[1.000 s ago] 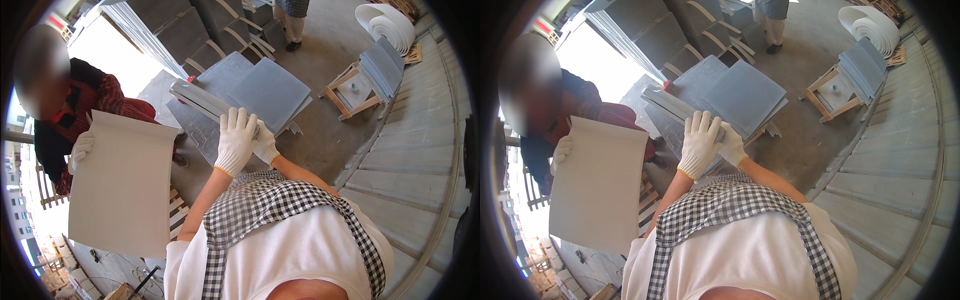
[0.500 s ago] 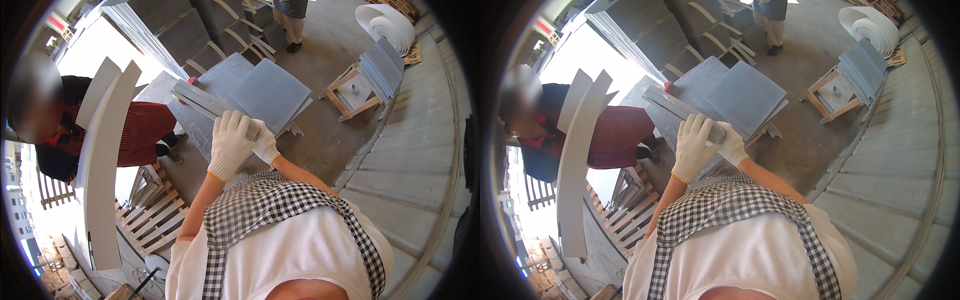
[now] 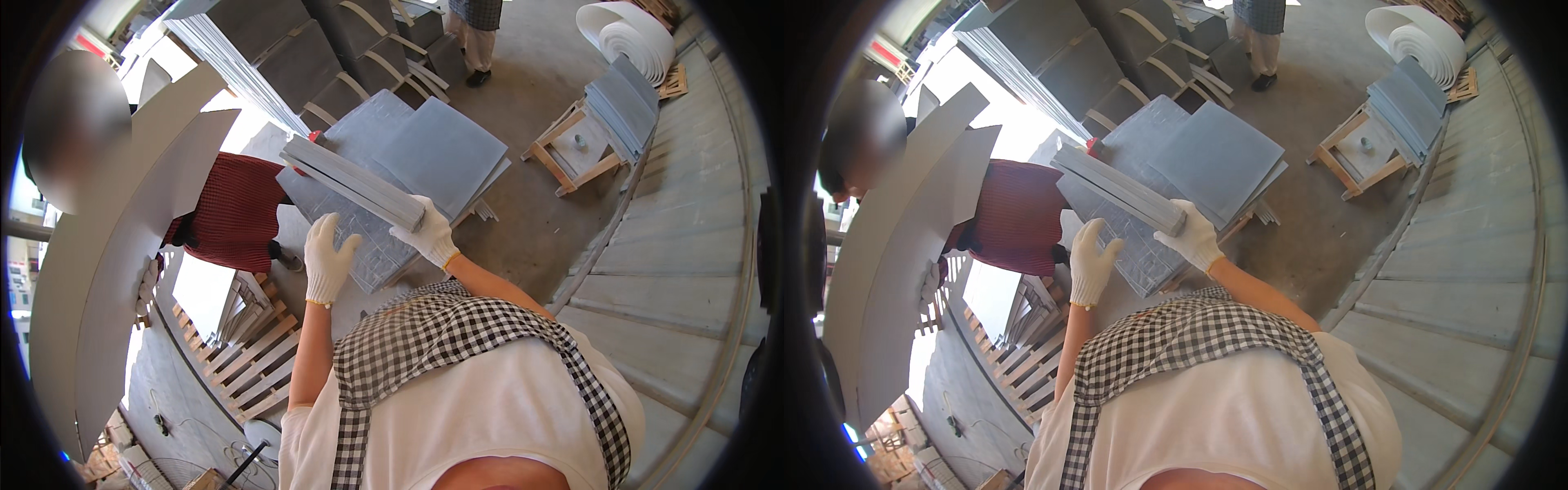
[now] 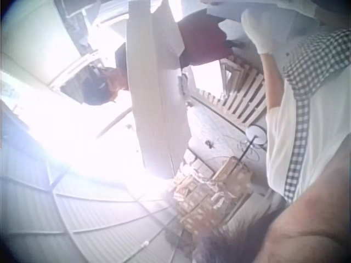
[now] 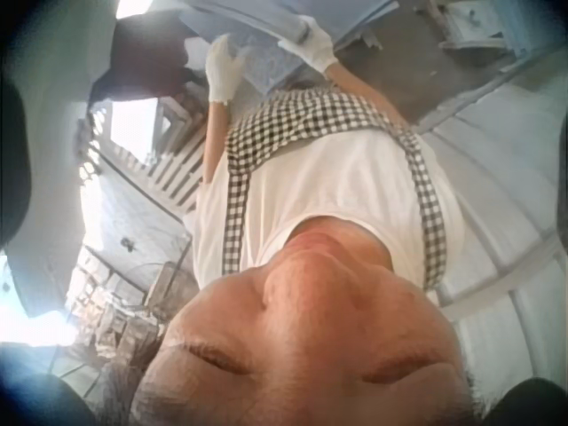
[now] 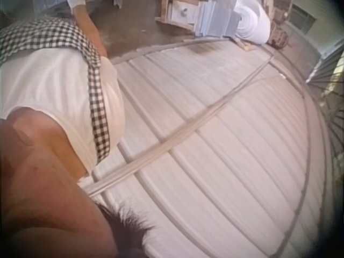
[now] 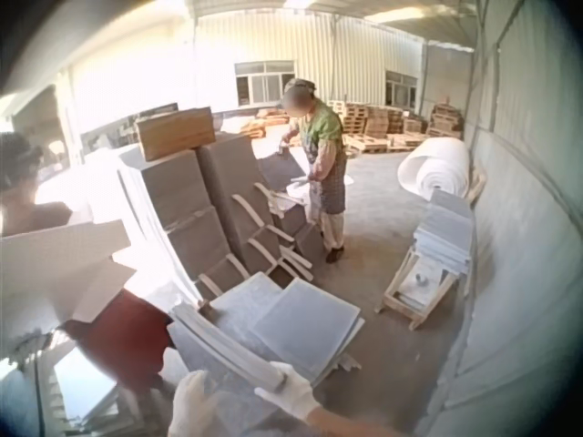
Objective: The person stacks gray rectangular panels on a wooden pallet, aligns them, and wraps the stack with plastic film. The person then carries the wrapped stack across the yard and places it on another pallet.
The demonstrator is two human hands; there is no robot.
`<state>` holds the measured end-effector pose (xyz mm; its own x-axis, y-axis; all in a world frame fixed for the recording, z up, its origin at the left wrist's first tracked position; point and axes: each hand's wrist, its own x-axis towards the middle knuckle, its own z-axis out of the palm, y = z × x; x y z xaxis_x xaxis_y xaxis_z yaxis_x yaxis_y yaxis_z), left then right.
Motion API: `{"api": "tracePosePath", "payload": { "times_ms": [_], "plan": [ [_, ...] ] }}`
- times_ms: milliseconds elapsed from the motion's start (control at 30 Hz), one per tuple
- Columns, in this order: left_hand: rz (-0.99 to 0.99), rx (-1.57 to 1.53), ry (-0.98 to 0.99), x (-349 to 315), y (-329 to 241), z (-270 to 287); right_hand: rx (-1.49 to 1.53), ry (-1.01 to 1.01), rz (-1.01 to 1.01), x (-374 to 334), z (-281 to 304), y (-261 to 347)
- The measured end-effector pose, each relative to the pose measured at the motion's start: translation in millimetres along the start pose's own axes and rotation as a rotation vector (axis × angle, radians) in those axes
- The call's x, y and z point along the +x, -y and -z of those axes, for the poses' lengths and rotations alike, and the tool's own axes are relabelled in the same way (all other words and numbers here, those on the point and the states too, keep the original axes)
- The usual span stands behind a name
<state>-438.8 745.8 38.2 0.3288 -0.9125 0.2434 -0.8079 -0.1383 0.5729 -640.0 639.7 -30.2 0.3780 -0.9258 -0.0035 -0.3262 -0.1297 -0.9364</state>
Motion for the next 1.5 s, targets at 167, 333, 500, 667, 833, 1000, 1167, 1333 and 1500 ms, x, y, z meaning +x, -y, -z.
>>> {"api": "tracePosePath", "payload": {
  "times_ms": [167,333,500,667,833,1000,1167,1333,1500],
  "plan": [
    [0.417,-0.192,0.216,-17,60,-26,-0.031,-0.007,0.050,1,-3,-3],
    [0.467,-0.262,0.232,-27,87,-50,-0.014,0.000,0.020,2,-2,-2],
    [0.504,-0.293,0.220,-18,88,-58,-0.020,-0.011,0.053,1,-2,-1],
    [0.586,-0.422,0.233,-9,77,-63,0.003,-0.002,0.037,2,-2,-9],
    [0.586,-0.480,0.176,-9,83,-73,-0.029,0.001,0.020,5,-1,-7],
    [0.673,-0.546,0.215,-7,84,-76,-0.032,-0.035,0.035,11,-1,-17],
    [0.597,-0.630,-0.020,31,87,-54,-0.079,-0.027,0.004,16,4,-16],
    [0.623,-1.120,-0.246,134,144,-45,-0.054,-0.019,-0.022,14,5,-15],
    [0.714,-1.225,-0.217,206,179,-52,0.055,0.006,-0.022,17,-1,-26]
  ]
}}
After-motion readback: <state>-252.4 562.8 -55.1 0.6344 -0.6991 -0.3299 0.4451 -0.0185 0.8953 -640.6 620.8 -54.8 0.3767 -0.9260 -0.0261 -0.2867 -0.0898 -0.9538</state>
